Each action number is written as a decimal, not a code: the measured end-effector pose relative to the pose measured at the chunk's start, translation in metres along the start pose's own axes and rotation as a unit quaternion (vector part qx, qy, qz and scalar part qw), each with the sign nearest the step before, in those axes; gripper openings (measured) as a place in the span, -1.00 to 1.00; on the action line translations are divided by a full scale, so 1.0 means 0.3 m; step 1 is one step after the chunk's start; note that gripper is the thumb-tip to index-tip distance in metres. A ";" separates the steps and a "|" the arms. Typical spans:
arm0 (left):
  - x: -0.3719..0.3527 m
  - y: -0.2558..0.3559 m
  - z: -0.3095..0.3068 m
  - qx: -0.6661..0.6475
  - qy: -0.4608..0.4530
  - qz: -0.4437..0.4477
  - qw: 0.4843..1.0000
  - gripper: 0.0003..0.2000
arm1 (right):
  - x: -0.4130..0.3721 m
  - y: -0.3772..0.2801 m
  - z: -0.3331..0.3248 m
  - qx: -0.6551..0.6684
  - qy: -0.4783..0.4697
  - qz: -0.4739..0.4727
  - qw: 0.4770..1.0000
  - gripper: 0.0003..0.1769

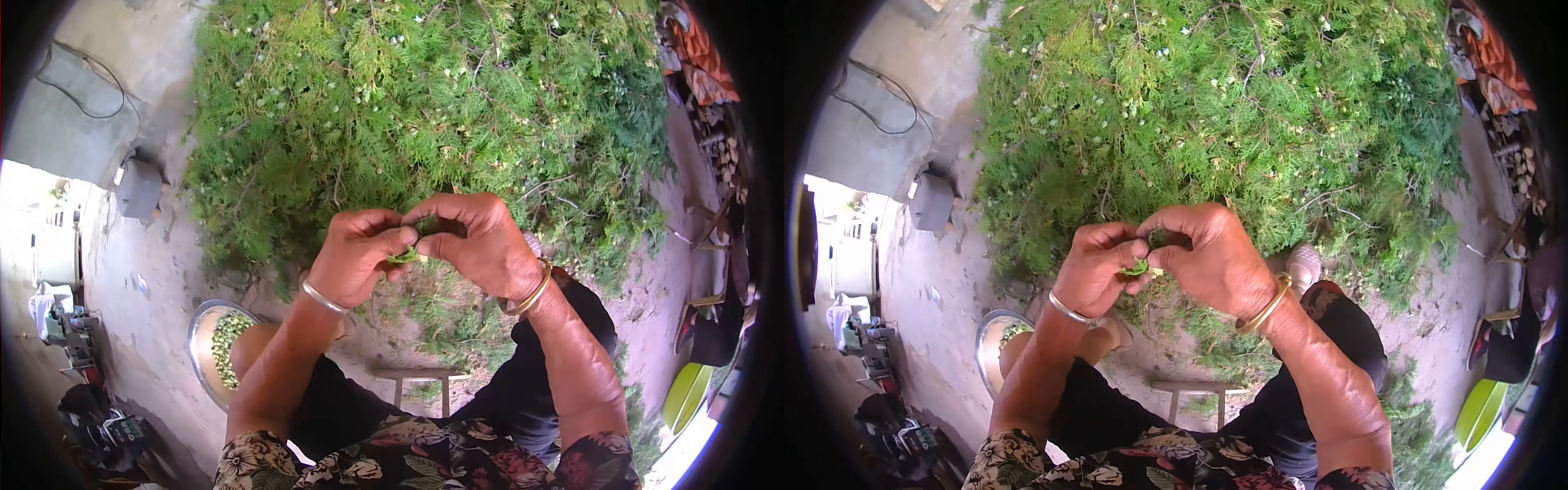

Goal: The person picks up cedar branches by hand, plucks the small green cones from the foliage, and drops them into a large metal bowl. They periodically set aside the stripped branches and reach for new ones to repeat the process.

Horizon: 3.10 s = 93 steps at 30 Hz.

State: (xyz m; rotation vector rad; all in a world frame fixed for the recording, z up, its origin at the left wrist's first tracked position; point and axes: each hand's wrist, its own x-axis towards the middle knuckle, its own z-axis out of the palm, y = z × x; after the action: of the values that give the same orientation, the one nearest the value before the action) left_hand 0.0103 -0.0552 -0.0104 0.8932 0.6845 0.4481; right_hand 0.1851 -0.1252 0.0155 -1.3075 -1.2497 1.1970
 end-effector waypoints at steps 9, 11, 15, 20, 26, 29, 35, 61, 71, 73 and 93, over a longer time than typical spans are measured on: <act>0.003 -0.018 0.025 -0.193 -0.068 0.040 0.978 -0.74 | 0.037 0.011 0.011 0.180 0.134 0.087 0.971 -0.96; 0.004 -0.023 0.023 -0.185 -0.057 0.032 0.981 -0.74 | 0.041 0.020 0.015 0.156 0.145 0.068 0.975 -0.96; 0.010 -0.032 0.002 -0.152 -0.041 0.037 0.987 -0.73 | 0.041 0.014 0.011 0.038 0.169 0.009 0.985 -0.96; 0.019 -0.037 -0.009 -0.153 0.042 0.056 0.986 -0.74 | 0.022 -0.001 0.016 -0.091 0.099 -0.023 0.991 -0.84; 0.023 -0.057 0.012 -0.066 0.069 0.076 0.993 -0.75 | 0.015 0.053 0.069 -0.360 0.103 -0.129 0.918 -0.79; 0.018 -0.041 0.021 -0.140 0.048 0.079 0.986 -0.75 | 0.028 0.069 0.061 -0.298 0.117 -0.143 0.937 -0.85; 0.007 -0.015 0.002 -0.185 -0.021 0.062 0.980 -0.74 | 0.039 0.018 0.019 0.121 0.113 0.096 0.982 -0.92; -0.014 -0.038 0.009 0.086 0.034 0.088 0.992 -0.79 | 0.027 0.010 0.042 -0.098 0.085 0.014 0.991 -0.91; -0.018 -0.044 0.002 -0.126 -0.016 0.082 0.989 -0.84 | 0.019 0.000 0.028 0.065 0.020 0.055 0.996 -0.91; -0.013 -0.037 -0.011 -0.168 -0.046 0.081 0.981 -0.84 | 0.019 -0.004 0.030 0.117 0.024 0.059 0.991 -0.91; -0.025 -0.004 -0.019 -0.021 -0.014 0.056 0.998 -0.90 | 0.029 0.044 0.016 0.300 0.055 0.112 0.946 -0.85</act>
State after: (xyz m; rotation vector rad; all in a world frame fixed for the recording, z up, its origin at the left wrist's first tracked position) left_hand 0.0011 -0.0572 -0.0113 0.8990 0.6000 0.5468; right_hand 0.1815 -0.1171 0.0014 -1.0488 -0.5854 1.4917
